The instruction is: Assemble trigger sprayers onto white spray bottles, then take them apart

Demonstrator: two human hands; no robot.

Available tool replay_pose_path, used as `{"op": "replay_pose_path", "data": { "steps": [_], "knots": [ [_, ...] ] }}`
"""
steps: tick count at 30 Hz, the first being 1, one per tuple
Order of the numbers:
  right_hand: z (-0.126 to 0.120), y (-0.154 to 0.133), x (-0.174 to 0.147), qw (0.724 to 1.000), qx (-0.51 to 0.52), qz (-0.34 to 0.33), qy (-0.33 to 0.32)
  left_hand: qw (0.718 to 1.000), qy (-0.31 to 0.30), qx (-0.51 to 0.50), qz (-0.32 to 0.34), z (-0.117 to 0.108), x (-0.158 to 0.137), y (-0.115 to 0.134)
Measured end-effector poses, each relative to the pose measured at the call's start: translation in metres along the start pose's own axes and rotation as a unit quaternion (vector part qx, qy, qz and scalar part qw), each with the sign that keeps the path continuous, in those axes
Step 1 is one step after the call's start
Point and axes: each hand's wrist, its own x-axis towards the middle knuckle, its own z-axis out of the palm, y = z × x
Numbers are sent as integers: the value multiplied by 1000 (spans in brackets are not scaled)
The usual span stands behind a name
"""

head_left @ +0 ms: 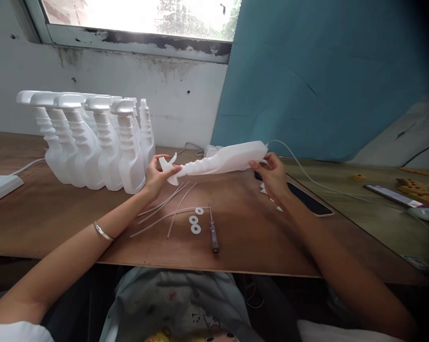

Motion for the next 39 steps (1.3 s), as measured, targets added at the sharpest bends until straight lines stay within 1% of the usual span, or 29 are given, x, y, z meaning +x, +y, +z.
{"op": "replay_pose_path", "data": {
  "steps": [2, 4, 6, 7, 10, 13, 15, 18, 20, 22, 24, 25, 27, 28, 29, 31, 33, 36, 39],
  "knots": [
    [9, 6, -8, 997, 42, 48, -40, 998, 43, -41, -28, -3, 7, -5],
    [16, 10, -16, 992, 53, 70, -86, 994, 73, -61, -59, -5, 11, -9],
    [20, 14, -19, 990, 42, 62, -119, 991, 76, -61, -97, -6, 12, -10],
    [20, 16, -20, 990, 33, 51, -124, 989, 68, -56, -120, -6, 11, -10],
    [18, 19, -18, 996, -1, -3, -93, 981, 28, -45, -185, -4, 6, -7],
    [15, 16, -16, 996, -48, -55, -50, 974, 4, -56, -220, -1, 2, -6],
    [15, 11, -16, 995, -63, -67, -26, 974, -1, -62, -220, -1, 1, -9],
    [17, 8, -19, 998, -36, -53, 6, 978, -15, -55, -201, -1, 1, -12],
    [19, 9, -21, 999, -20, -15, 20, 980, -27, -48, -189, -1, 1, -13],
    [20, 12, -21, 999, -7, 43, 20, 981, -25, -50, -184, -2, 2, -14],
    [20, 15, -20, 995, 36, 95, 8, 979, -5, -60, -194, -3, 3, -15],
    [20, 16, -19, 992, 67, 106, -5, 976, 8, -66, -205, -4, 4, -15],
    [20, 16, -19, 988, 110, 100, -41, 969, 33, -76, -235, -5, 6, -17],
    [20, 15, -19, 988, 113, 89, -63, 964, 41, -79, -249, -6, 7, -18],
    [19, 14, -20, 988, 105, 75, -83, 961, 45, -82, -259, -6, 8, -18],
    [18, 11, -20, 992, 68, 48, -99, 958, 43, -85, -270, -6, 9, -19],
    [17, 10, -20, 995, 25, 31, -92, 959, 44, -82, -269, -6, 9, -18],
    [15, 10, -20, 997, -23, 33, -62, 965, 37, -64, -252, -4, 6, -16],
    [16, 10, -20, 999, -18, 28, -25, 975, 4, -46, -217, -1, 3, -16]
  ]
}}
